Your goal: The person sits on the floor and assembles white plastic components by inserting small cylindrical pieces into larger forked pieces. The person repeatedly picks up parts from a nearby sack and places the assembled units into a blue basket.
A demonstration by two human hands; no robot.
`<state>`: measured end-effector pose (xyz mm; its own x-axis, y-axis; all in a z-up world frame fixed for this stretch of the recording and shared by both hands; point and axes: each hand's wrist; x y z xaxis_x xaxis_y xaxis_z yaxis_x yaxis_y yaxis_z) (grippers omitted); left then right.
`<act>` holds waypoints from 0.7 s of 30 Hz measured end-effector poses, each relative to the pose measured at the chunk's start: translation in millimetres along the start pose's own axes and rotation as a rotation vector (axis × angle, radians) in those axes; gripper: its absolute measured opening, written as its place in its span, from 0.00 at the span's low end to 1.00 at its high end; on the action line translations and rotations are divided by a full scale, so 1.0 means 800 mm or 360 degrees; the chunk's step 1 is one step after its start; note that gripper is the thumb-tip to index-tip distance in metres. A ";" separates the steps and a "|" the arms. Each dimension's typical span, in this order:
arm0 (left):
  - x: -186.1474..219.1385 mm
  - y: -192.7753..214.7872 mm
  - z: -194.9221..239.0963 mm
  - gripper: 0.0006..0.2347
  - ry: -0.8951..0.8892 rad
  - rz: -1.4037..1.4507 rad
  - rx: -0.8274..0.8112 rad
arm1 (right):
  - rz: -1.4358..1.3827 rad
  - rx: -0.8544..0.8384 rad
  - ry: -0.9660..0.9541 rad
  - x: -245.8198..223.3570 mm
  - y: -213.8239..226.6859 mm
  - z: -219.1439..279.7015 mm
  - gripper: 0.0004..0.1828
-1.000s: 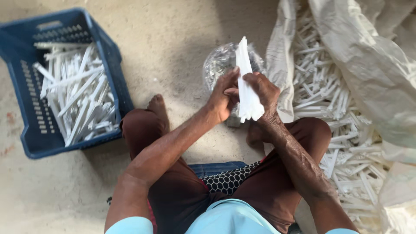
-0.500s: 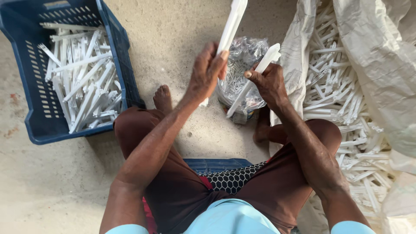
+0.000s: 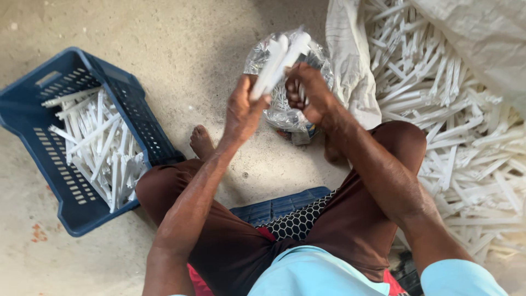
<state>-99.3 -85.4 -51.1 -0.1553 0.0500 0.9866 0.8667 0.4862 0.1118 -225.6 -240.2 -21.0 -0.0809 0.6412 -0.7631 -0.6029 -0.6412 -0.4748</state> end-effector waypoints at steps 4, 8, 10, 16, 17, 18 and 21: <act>0.010 0.025 -0.011 0.12 0.0174 -0.0055 0.0104 | -0.0304 0.0073 0.0017 -0.016 0.032 0.012 0.09; 0.019 0.037 -0.018 0.11 0.0139 0.0099 0.0026 | -0.0238 -0.0054 0.0105 -0.025 0.050 0.018 0.09; 0.023 0.035 -0.021 0.11 0.0217 0.0123 -0.0026 | -0.0228 -0.0160 0.0217 -0.024 0.058 0.019 0.06; 0.025 0.034 -0.024 0.12 0.0214 -0.0051 0.0042 | -0.0200 -0.0227 0.0312 -0.014 0.062 0.015 0.06; 0.024 0.034 -0.025 0.12 0.0233 -0.0073 0.0040 | -0.0302 -0.0250 0.0314 -0.013 0.061 0.015 0.06; 0.023 0.035 -0.025 0.12 0.0251 -0.0093 0.0038 | -0.0403 -0.0271 0.0316 -0.012 0.060 0.016 0.07; 0.020 0.036 -0.025 0.14 0.0189 -0.0191 0.0027 | -0.0431 -0.0269 0.0353 -0.013 0.059 0.016 0.11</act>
<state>-67.3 -88.4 -29.3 -0.1992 -0.1124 0.9735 0.8371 0.4970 0.2286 -263.3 -271.6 -29.7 0.2481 0.7017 -0.6679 -0.4381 -0.5337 -0.7234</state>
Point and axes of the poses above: each hand's wrist, its own z-axis away from the middle knuckle, its own y-axis out of the back of the hand, x = y × z, and after that the axes turned 6 degrees about -x, right-handed
